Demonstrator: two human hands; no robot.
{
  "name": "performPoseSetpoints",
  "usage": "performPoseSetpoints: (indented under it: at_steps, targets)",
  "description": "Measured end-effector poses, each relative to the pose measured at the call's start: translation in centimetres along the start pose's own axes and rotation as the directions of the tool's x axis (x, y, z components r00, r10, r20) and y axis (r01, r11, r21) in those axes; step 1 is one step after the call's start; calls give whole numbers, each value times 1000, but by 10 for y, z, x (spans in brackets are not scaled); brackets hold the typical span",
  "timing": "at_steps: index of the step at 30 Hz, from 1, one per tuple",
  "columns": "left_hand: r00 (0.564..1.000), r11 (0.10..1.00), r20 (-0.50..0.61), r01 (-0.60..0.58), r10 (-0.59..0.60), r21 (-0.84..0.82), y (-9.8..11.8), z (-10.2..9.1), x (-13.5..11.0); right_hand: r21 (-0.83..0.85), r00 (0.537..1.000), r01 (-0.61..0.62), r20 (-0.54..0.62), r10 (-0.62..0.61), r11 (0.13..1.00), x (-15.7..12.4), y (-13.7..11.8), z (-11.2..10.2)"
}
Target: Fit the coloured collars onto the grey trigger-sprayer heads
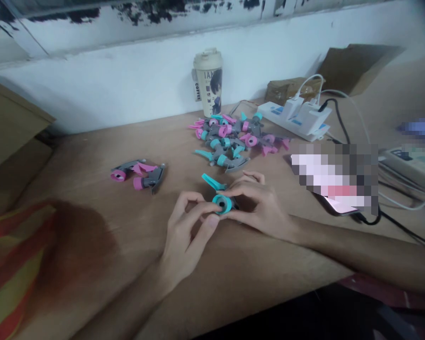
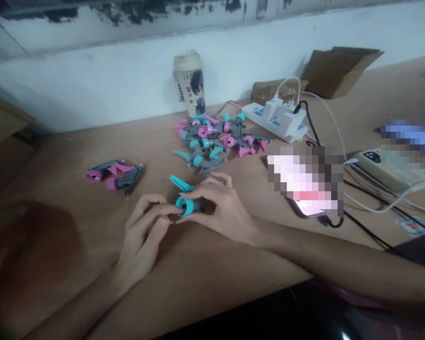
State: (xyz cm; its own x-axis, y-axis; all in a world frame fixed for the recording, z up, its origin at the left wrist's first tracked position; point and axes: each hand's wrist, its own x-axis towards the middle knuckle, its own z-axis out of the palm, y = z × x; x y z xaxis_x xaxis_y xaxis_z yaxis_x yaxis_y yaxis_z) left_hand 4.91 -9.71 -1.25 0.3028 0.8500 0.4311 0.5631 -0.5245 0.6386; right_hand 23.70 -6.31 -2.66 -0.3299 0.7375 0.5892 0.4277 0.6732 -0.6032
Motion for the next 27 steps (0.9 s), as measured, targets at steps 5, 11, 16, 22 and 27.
performPoseSetpoints:
  at_steps: [5, 11, 16, 22, 27]
  targets:
    - [999, 998, 16, -33, 32, 60, 0, -5, 3, -5, 1000, -4, -15, 4, 1000, 0, 1, -1]
    - [1000, 995, 30, -10, 7, 103, 0, -5, 4, -35, 1000, -15, -20, 14, 999, 2, 4, -1]
    - [999, 988, 8, -32, 31, 149, -2, -2, 1, -65, 1000, 10, -22, -12, 998, 3, 8, 0]
    - [1000, 993, -9, -17, 18, 118, -4, -3, 1, -85, 998, 35, 50, -31, 996, 1, 4, 3]
    - [994, 992, -29, -101, 104, 81, -8, -3, 3, -92, 994, 62, 97, -53, 994, -1, 2, 9]
